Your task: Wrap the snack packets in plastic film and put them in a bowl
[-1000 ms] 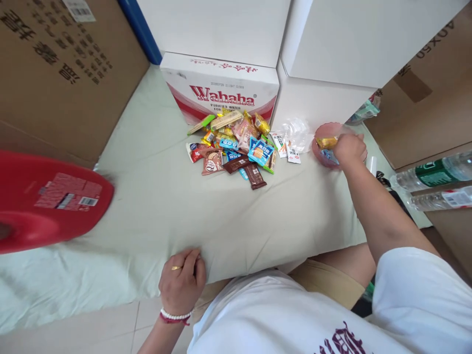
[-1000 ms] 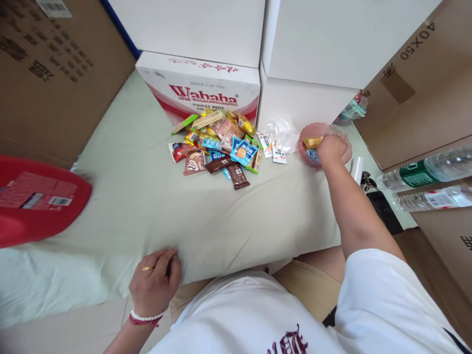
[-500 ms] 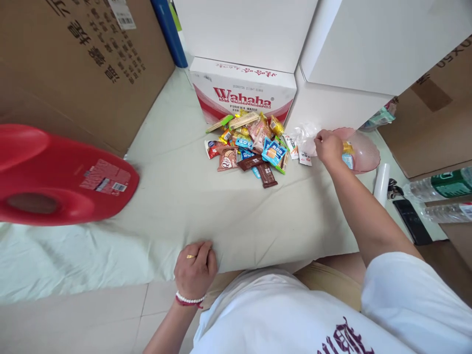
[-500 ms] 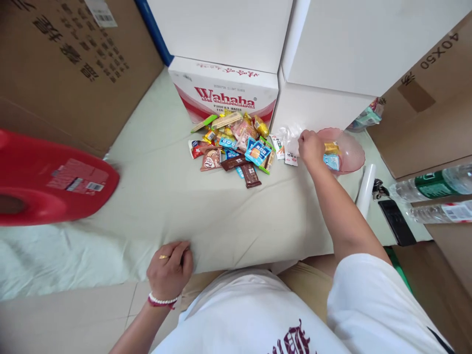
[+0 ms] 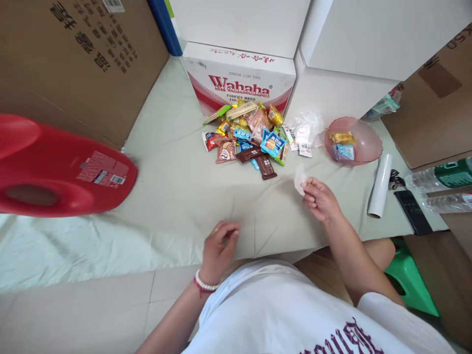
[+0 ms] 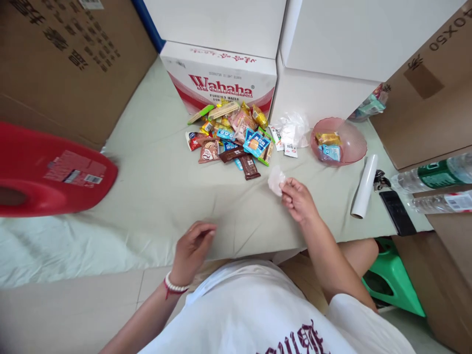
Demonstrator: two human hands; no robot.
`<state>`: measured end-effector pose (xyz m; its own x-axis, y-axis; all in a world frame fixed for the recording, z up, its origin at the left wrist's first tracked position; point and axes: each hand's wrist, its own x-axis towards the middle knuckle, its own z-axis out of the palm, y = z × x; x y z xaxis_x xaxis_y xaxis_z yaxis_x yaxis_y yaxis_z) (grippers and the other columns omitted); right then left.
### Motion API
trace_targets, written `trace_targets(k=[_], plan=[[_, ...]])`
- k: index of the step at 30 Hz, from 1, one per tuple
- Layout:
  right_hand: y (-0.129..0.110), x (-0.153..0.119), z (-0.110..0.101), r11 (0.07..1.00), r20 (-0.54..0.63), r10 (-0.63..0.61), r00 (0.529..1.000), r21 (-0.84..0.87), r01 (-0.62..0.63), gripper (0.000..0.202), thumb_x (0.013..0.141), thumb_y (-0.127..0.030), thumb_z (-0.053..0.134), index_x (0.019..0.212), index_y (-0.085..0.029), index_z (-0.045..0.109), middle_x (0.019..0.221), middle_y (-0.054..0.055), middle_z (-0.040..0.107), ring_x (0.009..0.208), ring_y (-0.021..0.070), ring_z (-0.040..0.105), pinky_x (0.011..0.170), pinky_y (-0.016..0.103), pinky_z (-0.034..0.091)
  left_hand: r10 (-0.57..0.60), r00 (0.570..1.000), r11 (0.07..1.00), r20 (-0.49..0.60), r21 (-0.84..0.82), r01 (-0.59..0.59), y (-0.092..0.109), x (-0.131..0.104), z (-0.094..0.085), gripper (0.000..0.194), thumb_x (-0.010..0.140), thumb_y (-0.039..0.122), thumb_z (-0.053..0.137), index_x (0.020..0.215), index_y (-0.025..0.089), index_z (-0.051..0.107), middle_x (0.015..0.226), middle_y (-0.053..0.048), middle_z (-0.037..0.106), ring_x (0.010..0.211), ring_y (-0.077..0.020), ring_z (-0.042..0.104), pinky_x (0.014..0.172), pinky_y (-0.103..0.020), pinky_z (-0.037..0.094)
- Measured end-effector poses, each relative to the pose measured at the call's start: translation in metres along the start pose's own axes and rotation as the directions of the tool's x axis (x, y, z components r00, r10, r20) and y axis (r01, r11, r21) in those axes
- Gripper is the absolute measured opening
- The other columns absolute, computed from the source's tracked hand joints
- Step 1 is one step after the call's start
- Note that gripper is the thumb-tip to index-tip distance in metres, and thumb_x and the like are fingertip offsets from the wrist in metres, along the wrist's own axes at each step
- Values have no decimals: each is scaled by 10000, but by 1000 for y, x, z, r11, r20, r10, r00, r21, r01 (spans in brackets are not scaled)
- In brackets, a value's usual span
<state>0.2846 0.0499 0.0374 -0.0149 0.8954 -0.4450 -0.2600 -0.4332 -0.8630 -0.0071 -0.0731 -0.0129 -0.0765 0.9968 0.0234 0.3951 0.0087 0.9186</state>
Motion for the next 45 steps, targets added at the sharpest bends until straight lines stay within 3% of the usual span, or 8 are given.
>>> trace_targets(k=[5,11,15,21,28,32,38,45], plan=[[60,-34,20,975,20,162,987,151,-163,474,585,-349,932,742,-203,510,580,-102,424,429,11,235,365,135,129,-81,955,903,287,-385,192,36,36,60,357,837,438,719,1104,200,724,1041,-77,676,821,-154,641,736,-277,522],[82,-49,18,996,31,65,997,-58,-63,393,708,-471,832,824,-215,558,684,-39,584,442,48,318,372,170,190,-107,941,870,322,-428,246,43,51,94,280,816,453,719,784,177,685,717,1,644,660,-126,540,680,-265,448],[77,-56,2,938,-90,-200,976,-306,164,326,843,-529,712,973,-250,604,759,-26,578,554,105,423,471,214,360,-120,953,902,279,-371,222,40,45,96,248,817,421,707,790,175,702,710,20,590,628,-108,460,614,-246,367],[66,-64,8,791,151,-361,920,-473,388,344,809,-498,755,1070,-280,701,1170,69,632,971,213,593,821,351,528,-19,956,934,292,-335,121,43,38,96,231,844,406,682,781,185,709,766,-6,606,729,-142,521,694,-263,404],[62,-53,-12,973,-21,-177,984,-155,172,340,796,-516,794,744,-219,637,746,-16,574,675,127,496,652,256,434,-200,873,744,445,-511,431,39,37,77,411,758,553,774,802,178,610,634,59,493,586,-85,396,582,-230,315],[60,-53,-21,986,15,-87,996,-144,88,401,758,-546,822,711,-212,605,664,-32,502,612,114,433,560,235,371,-179,874,704,451,-562,434,29,36,70,434,748,551,799,797,177,583,627,63,488,591,-78,397,593,-226,320],[65,-58,-9,892,33,-175,984,-418,173,417,876,-590,692,737,-200,642,650,-24,532,562,99,397,525,242,312,-212,887,666,410,-603,438,21,35,67,391,818,531,734,810,188,546,701,40,552,626,-84,465,616,-226,367],[60,-65,9,981,59,32,998,-193,-20,456,787,-612,763,705,-201,581,580,-45,516,443,61,307,421,227,184,-207,918,778,337,-512,364,27,41,77,649,641,389,885,1176,200,571,1089,-45,688,906,-163,639,761,-264,487]])
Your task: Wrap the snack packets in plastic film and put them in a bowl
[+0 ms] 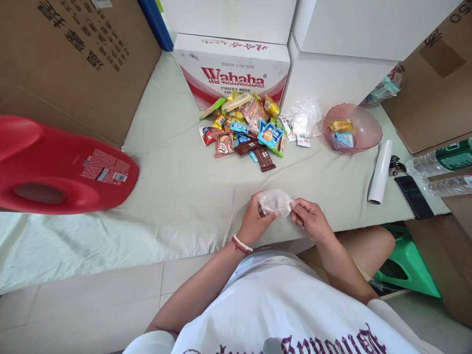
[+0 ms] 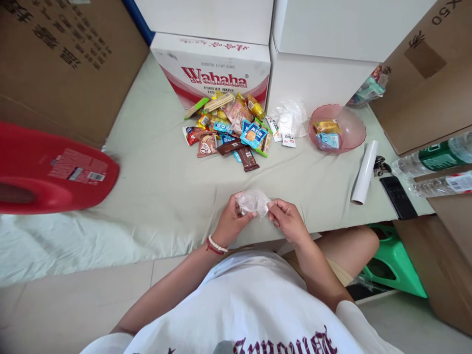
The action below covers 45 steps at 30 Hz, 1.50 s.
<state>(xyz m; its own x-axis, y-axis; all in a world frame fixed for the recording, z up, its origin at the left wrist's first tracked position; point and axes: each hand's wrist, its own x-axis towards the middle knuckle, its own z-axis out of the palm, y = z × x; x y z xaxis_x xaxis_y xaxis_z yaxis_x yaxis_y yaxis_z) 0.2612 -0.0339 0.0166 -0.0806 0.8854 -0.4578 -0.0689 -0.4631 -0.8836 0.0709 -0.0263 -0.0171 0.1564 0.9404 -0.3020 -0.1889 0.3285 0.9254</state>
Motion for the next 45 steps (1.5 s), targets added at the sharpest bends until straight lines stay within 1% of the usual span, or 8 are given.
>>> trace_targets(k=[5,10,12,16,19,26,38,45], plan=[[-4,5,-25,998,-93,52,994,51,-48,448,726,-580,806,716,-209,555,565,-53,497,439,60,284,410,217,148,-10,999,1000,37,14,9,3,6,-11,292,746,415,780,819,166,645,709,30,592,664,-107,512,639,-238,415],[1,4,-44,944,-357,-298,885,-248,217,361,815,-554,740,859,-208,645,732,-7,578,576,105,414,504,237,338,42,998,999,-39,-8,-42,5,8,-14,263,761,406,766,829,179,650,673,51,543,625,-95,462,622,-232,389],[2,-1,-42,889,-322,-422,847,-330,317,366,888,-566,658,1010,-221,669,883,29,644,635,123,467,567,260,406,47,998,999,-37,9,-47,5,8,-13,260,767,406,761,849,178,666,684,45,555,633,-98,471,631,-234,395],[6,0,-30,811,-125,-442,888,-478,336,541,885,-583,653,1308,-249,597,1202,95,657,671,139,519,634,313,485,44,999,998,-28,54,-42,5,8,-11,261,767,409,761,856,178,678,695,37,579,647,-107,493,647,-240,413],[12,12,-30,744,-286,-489,824,-629,224,626,855,-568,687,1360,-219,565,1267,130,614,639,131,504,689,358,512,38,998,997,-43,74,-35,4,8,-16,260,756,411,765,842,182,678,692,36,586,645,-109,497,646,-241,419],[18,24,-54,751,-275,-429,860,-638,170,282,855,-489,675,926,-224,741,904,41,663,698,163,526,701,325,474,46,994,995,-95,93,-37,9,13,-38,253,721,384,800,799,184,665,696,35,599,642,-107,503,648,-238,423],[10,16,-57,777,-241,-548,801,-501,381,184,878,-429,717,919,-251,736,1045,63,612,932,188,607,677,286,517,98,988,993,-122,80,-89,13,14,-39,374,835,551,705,741,193,647,668,22,555,634,-119,460,615,-252,407],[9,18,-61,741,-197,-593,781,-512,434,198,886,-454,716,922,-260,735,1045,73,613,986,214,616,798,352,556,102,986,995,-133,2,-102,18,14,-38,391,810,527,723,1017,194,713,838,-18,648,740,-141,536,676,-256,429]])
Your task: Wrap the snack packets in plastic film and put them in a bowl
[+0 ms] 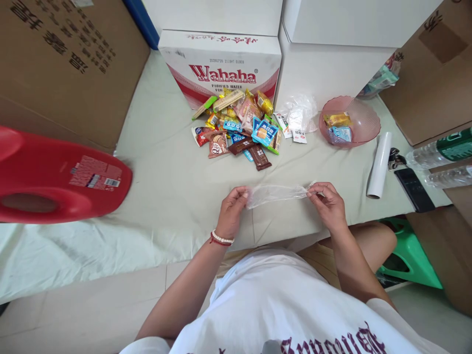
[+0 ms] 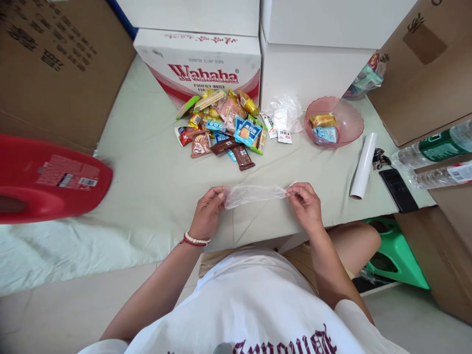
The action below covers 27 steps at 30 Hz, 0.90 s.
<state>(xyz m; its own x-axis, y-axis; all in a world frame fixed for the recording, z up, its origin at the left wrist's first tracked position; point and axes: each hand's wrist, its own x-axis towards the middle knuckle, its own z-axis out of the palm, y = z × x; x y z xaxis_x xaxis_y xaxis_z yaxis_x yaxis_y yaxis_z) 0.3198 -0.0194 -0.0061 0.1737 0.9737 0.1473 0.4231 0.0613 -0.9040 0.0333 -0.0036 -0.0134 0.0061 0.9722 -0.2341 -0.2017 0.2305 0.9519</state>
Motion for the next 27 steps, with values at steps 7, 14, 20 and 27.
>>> trace_targets(k=[7,14,20,27], plan=[[-2,5,-4,997,19,-79,997,-18,80,112,912,-370,704,935,-270,749,1048,63,617,989,208,626,794,352,545,-21,1000,993,-1,120,21,1,6,5,344,779,507,755,743,183,646,680,19,584,646,-120,469,641,-258,374],[-1,27,-2,990,24,-117,993,-77,119,145,921,-394,674,960,-268,734,1103,71,627,1021,219,632,848,387,563,-48,999,991,19,128,45,-6,4,3,365,805,534,730,753,189,624,661,30,566,640,-119,463,640,-255,378],[-23,21,13,995,-196,-47,980,-90,30,407,878,-467,698,1230,-279,617,1425,125,471,1039,222,618,799,394,595,26,999,985,-43,170,-18,-4,-3,7,356,836,537,700,772,194,635,705,14,596,686,-134,500,674,-259,407],[-63,-14,72,760,455,330,827,391,-519,430,766,-631,769,922,-248,649,926,37,655,827,192,641,681,329,598,104,993,960,49,258,-113,-4,-20,27,353,895,540,655,810,197,662,746,1,625,728,-148,541,728,-269,429]])
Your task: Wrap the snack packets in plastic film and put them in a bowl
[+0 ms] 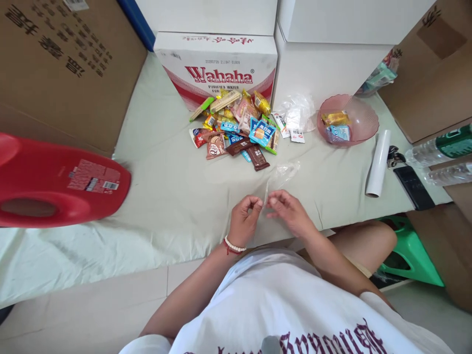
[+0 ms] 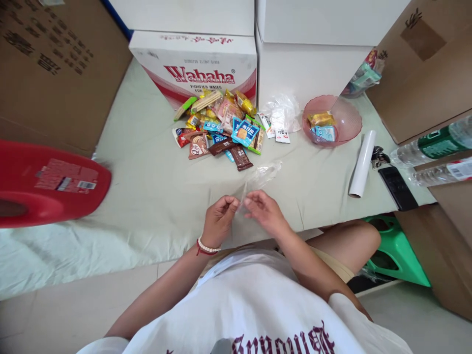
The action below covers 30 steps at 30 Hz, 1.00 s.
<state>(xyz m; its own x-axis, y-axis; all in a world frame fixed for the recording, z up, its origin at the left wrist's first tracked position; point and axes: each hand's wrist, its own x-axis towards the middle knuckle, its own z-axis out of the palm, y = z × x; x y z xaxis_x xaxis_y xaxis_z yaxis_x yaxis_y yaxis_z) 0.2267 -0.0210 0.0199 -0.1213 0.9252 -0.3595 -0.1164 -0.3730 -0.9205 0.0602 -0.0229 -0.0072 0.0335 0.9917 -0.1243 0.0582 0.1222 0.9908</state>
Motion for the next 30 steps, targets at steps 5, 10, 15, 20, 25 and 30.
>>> trace_targets(k=[5,10,15,20,25,30], plan=[[11,10,10,991,19,25,999,130,-28,420,685,-579,857,788,-227,652,790,-4,636,756,156,613,788,344,594,-29,1000,999,-2,-46,29,-2,-2,5,364,913,555,634,853,196,650,814,-17,687,773,-159,598,756,-277,460],[21,7,-7,992,-20,46,999,115,-43,403,682,-556,864,782,-217,669,757,-9,625,712,140,584,724,312,573,-74,989,994,-131,-86,63,-12,-2,3,383,934,578,588,891,200,622,890,-31,704,801,-156,624,800,-292,492],[28,0,-24,999,-45,22,999,49,-20,366,735,-545,829,794,-223,666,757,-16,606,704,139,579,730,308,551,-186,959,977,-213,-139,159,-20,1,-5,362,924,577,562,876,219,544,920,-35,680,770,-155,621,715,-288,502],[31,-6,-33,991,-4,-80,997,-106,79,306,818,-512,757,819,-223,655,846,2,650,791,156,613,798,303,505,72,989,945,-132,327,-25,4,2,-9,390,850,405,643,1172,202,561,1246,-126,641,1182,-277,598,1016,-441,469],[29,-10,-32,944,51,-194,980,-262,200,227,883,-451,678,840,-228,657,1018,36,684,944,179,620,870,305,481,250,953,708,171,639,-301,25,12,12,634,770,250,673,1382,171,525,1394,-186,591,1382,-367,467,1152,-515,315],[27,-16,-33,918,6,-245,969,-320,234,186,893,-403,646,825,-229,644,1006,44,673,947,186,618,851,303,477,32,991,798,128,594,-103,15,38,21,140,921,283,546,853,223,653,703,-44,621,729,-235,608,723,-319,404]])
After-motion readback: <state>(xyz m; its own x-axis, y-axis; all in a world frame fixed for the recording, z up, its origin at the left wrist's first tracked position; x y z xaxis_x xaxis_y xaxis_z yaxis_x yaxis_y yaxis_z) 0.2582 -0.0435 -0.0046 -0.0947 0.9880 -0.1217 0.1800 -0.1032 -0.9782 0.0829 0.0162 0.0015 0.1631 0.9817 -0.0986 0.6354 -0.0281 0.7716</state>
